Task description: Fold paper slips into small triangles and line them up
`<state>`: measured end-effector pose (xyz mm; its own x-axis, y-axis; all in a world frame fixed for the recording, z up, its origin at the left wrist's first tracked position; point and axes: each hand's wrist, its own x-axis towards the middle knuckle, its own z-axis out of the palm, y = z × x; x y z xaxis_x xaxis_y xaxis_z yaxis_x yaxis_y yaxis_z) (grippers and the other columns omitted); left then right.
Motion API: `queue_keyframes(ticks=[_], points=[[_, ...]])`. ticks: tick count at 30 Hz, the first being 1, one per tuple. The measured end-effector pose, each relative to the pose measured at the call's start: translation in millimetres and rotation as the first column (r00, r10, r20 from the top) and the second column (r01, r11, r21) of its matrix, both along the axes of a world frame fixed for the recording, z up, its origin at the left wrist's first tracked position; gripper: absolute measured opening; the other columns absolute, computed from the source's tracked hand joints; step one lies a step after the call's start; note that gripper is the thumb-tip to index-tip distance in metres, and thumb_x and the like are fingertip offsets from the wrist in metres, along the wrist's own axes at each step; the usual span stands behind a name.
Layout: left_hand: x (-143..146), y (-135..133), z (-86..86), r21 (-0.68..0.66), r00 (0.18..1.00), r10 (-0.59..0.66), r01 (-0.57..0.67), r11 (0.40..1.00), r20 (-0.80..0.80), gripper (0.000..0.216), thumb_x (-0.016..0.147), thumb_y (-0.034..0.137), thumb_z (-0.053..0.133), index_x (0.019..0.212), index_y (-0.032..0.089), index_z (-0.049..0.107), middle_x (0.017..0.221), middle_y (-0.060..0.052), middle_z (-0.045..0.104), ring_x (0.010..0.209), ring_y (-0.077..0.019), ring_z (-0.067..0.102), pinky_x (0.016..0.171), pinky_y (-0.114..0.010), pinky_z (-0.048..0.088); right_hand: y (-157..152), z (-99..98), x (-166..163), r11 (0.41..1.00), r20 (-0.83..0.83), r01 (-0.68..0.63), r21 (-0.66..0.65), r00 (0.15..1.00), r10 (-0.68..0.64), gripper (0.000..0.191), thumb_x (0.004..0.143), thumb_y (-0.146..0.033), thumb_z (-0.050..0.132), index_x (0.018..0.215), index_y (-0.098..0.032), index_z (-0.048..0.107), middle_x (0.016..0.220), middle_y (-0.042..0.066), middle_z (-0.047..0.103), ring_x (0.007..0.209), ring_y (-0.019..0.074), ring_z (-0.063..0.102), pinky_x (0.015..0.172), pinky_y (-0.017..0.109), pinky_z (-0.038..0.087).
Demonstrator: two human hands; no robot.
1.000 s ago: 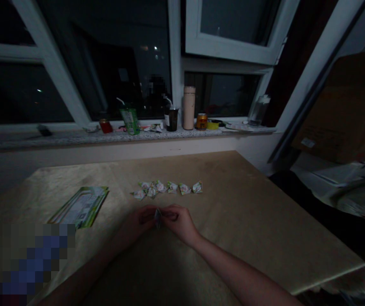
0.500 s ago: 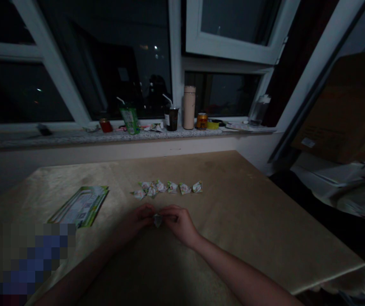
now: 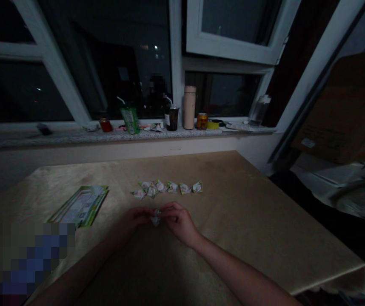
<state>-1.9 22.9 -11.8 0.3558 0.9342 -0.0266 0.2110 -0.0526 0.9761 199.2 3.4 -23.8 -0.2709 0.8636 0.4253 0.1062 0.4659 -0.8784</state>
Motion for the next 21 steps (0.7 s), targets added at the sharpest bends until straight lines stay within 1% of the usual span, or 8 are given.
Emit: queue_keyframes(ticks=[4, 7, 8, 10, 12, 14, 16, 21], points=[[6.6, -3.4, -3.5, 0.027, 1.0, -0.005, 0.006, 1.0, -0.003, 0.018, 0.067, 0.034, 0.068, 0.074, 0.018, 0.064, 0.079, -0.002, 0.07, 0.08, -0.0229, 0.065, 0.074, -0.032, 0.049, -1.4, -1.6, -2.4, 1.0, -0.022, -0.013, 0.006, 1.0, 0.013, 0.02, 0.077, -0.015, 0.06, 0.087, -0.024, 0.075, 0.099, 0.007, 0.062, 0.096, 0.0178, 0.06, 0.072, 0.026, 0.05], [12.5, -8.4, -5.3, 0.059, 1.0, 0.004, -0.004, 0.998, -0.003, 0.022, 0.063, 0.031, 0.073, 0.067, 0.019, 0.055, 0.081, -0.001, 0.068, 0.079, -0.0217, 0.064, 0.072, -0.03, 0.049, -1.0, -3.5, -5.6, 0.996, -0.083, 0.011, -0.091, 0.996, -0.019, 0.012, 0.075, -0.02, 0.064, 0.083, -0.021, 0.074, 0.095, 0.006, 0.063, 0.088, 0.017, 0.062, 0.071, 0.026, 0.051], [13.6, -9.8, -5.7, 0.071, 1.0, 0.01, -0.009, 0.997, -0.003, 0.024, 0.063, 0.031, 0.073, 0.066, 0.019, 0.052, 0.082, -0.001, 0.067, 0.079, -0.0214, 0.064, 0.072, -0.03, 0.049, -0.5, -3.9, -6.5, 0.99, -0.103, 0.025, -0.14, 0.994, -0.039, 0.014, 0.074, -0.02, 0.066, 0.086, -0.021, 0.073, 0.092, 0.005, 0.064, 0.083, 0.0165, 0.063, 0.069, 0.026, 0.051], [14.4, -11.9, -6.3, 0.092, 1.0, 0.027, -0.026, 0.995, -0.005, 0.026, 0.063, 0.03, 0.073, 0.068, 0.02, 0.049, 0.079, 0.0, 0.065, 0.077, -0.0208, 0.063, 0.069, -0.029, 0.048, 0.6, -4.4, -7.6, 0.979, -0.082, 0.048, -0.198, 0.994, -0.066, 0.025, 0.07, -0.021, 0.07, 0.096, -0.021, 0.071, 0.086, 0.004, 0.066, 0.075, 0.0156, 0.062, 0.065, 0.025, 0.049], [14.1, -13.0, -6.6, 0.109, 0.999, 0.043, -0.041, 0.993, -0.012, 0.027, 0.064, 0.028, 0.073, 0.072, 0.021, 0.048, 0.076, 0.002, 0.063, 0.075, -0.0202, 0.063, 0.066, -0.028, 0.048, 0.9, -4.4, -8.3, 0.982, -0.012, 0.062, -0.18, 0.998, -0.065, 0.03, 0.069, -0.022, 0.074, 0.099, -0.022, 0.072, 0.083, 0.003, 0.067, 0.072, 0.0153, 0.061, 0.063, 0.025, 0.047], [13.7, -13.7, -6.2, 0.121, 0.999, 0.046, -0.043, 0.992, -0.027, 0.027, 0.064, 0.026, 0.072, 0.075, 0.021, 0.048, 0.077, 0.002, 0.063, 0.075, -0.0199, 0.063, 0.065, -0.027, 0.047, 0.2, -4.2, -8.9, 0.989, 0.029, 0.062, -0.135, 0.998, -0.058, 0.022, 0.07, -0.025, 0.074, 0.091, -0.021, 0.074, 0.083, 0.004, 0.067, 0.072, 0.0153, 0.059, 0.061, 0.024, 0.044], [13.8, -14.2, -5.2, 0.127, 0.998, 0.043, -0.036, 0.991, -0.049, 0.027, 0.065, 0.026, 0.073, 0.079, 0.02, 0.051, 0.082, 0.0, 0.065, 0.077, -0.02, 0.063, 0.067, -0.027, 0.047, -0.9, -4.3, -9.7, 0.991, 0.023, 0.059, -0.118, 0.998, -0.057, 0.014, 0.071, -0.027, 0.073, 0.083, -0.019, 0.075, 0.081, 0.004, 0.067, 0.071, 0.0152, 0.058, 0.06, 0.024, 0.042], [15.8, -15.1, -1.2, 0.111, 0.99, 0.032, -0.017, 0.994, -0.137, 0.03, 0.066, 0.034, 0.073, 0.088, 0.018, 0.061, 0.083, -0.001, 0.067, 0.079, -0.0217, 0.063, 0.07, -0.028, 0.047, 1.2, -5.5, -8.8, 0.982, -0.012, 0.092, -0.166, 0.995, -0.095, 0.011, 0.07, -0.028, 0.072, 0.073, -0.017, 0.073, 0.07, 0.002, 0.063, 0.062, 0.0128, 0.054, 0.056, 0.023, 0.039]])
